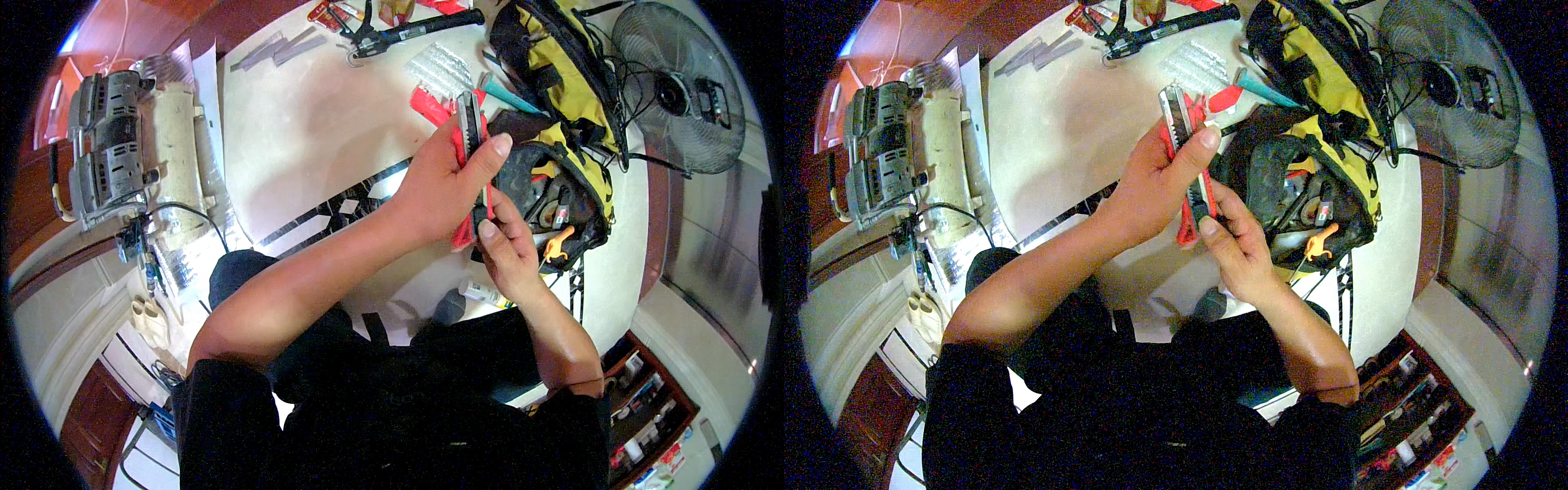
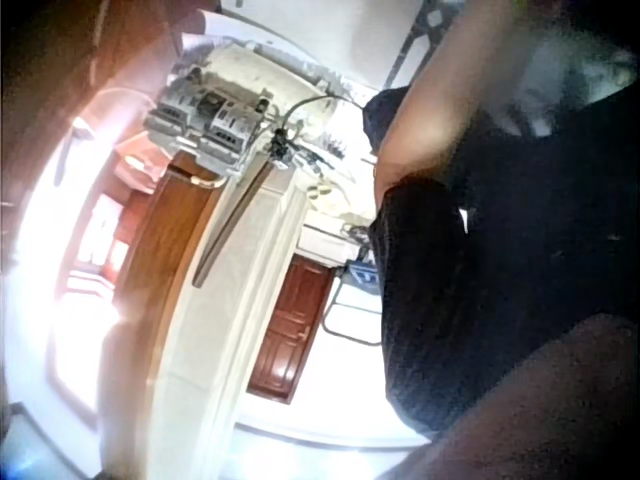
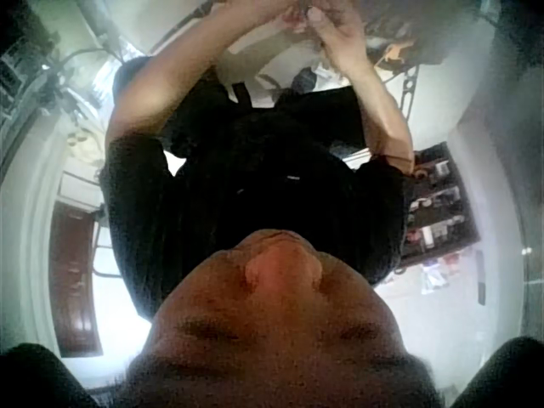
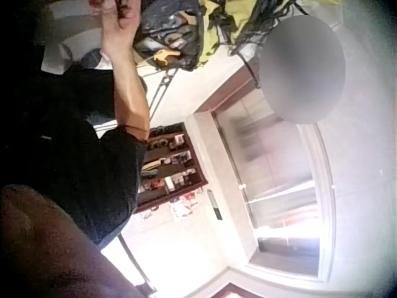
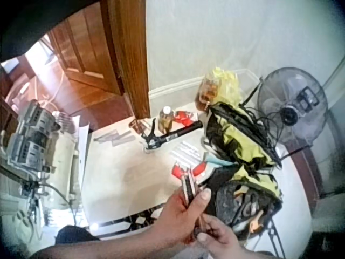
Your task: The person marks wood panels with a pencil and square ruler, then fits them onto a wall section, securing them with a pneumatic nail gun.
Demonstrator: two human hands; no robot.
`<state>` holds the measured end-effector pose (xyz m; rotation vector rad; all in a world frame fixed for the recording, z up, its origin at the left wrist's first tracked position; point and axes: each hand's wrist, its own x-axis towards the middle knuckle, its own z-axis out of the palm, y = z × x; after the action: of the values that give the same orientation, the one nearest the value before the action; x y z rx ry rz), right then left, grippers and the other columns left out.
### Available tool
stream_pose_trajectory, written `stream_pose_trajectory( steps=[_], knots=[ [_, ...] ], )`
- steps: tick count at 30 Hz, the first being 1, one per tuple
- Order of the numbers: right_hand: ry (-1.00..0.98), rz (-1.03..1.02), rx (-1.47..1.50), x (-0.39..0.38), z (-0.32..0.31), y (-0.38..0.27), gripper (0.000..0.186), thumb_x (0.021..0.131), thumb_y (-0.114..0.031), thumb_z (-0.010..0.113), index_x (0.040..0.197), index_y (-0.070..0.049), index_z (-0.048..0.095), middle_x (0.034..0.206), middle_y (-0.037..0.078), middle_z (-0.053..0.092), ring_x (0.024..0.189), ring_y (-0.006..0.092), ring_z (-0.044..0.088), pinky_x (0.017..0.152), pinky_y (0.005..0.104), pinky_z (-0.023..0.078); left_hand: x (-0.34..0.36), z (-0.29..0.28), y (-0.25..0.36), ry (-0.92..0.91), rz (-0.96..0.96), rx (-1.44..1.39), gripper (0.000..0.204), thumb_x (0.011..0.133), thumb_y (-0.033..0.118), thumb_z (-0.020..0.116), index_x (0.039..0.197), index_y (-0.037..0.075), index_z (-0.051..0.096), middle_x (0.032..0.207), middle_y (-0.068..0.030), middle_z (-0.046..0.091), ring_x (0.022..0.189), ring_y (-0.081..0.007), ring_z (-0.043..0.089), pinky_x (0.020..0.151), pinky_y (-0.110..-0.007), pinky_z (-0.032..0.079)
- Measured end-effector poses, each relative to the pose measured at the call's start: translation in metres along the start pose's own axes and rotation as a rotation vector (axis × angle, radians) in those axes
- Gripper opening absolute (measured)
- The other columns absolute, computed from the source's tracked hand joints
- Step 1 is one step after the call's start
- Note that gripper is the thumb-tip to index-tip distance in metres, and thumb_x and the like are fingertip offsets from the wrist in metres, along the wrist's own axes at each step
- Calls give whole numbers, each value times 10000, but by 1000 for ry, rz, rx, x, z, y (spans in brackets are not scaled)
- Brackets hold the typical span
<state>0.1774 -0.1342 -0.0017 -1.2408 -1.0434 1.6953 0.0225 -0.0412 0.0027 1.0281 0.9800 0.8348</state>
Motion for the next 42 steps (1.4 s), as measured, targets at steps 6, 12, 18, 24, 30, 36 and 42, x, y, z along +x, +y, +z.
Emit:
stream_pose_trajectory(
  steps=[6,12,18,24,30,36,42],
  knots=[
    [-10,64,63,-9,-8,0,508,1095,-341,486,1456,13,429,1246,74,606,1169,145,562,1005,326,456,2,-6,-7,-113,50,160,425,1071,448,518,1088,27,567,878,-74,587,838,-194,559,790,-373,491],
    [45,-38,115,-6,1,2,472,1082,-261,532,1467,-27,393,1129,74,624,984,154,617,854,332,526,2,-4,-10,-283,138,354,439,1077,463,488,1080,31,566,873,-83,623,843,-188,594,773,-383,504],
    [77,-10,170,3,-14,-7,505,1094,-306,514,1496,-33,377,1019,71,637,832,156,630,769,305,537,1,-6,-12,-172,-25,354,446,1088,408,471,1099,-21,594,929,-169,672,893,-307,646,824,-414,521],
    [236,171,166,12,-46,-2,375,1101,-354,503,1306,-39,510,944,71,658,690,130,625,651,262,530,16,-29,-20,-178,-81,491,395,1095,326,498,1317,27,632,813,-70,644,745,-157,589,712,-340,509],
    [297,-46,-82,22,-44,13,301,1099,-271,500,1289,-37,490,1076,100,693,780,131,683,685,279,541,16,-30,-30,-167,-173,416,345,1076,273,543,1309,42,650,816,-57,655,729,-132,608,685,-291,522],
    [312,135,-142,23,-46,9,287,1079,-266,560,1288,-70,552,846,30,616,550,76,510,473,245,402,18,-39,-42,-166,-206,607,352,1075,289,538,1277,31,665,856,-82,677,717,-149,611,672,-308,524],
    [304,4,-391,20,-40,29,291,1018,-293,660,1164,-48,603,816,118,658,742,212,683,651,382,543,10,-39,-62,-223,-225,688,361,1070,300,534,1246,19,675,823,-73,676,701,-151,612,665,-321,525]
  ],
)
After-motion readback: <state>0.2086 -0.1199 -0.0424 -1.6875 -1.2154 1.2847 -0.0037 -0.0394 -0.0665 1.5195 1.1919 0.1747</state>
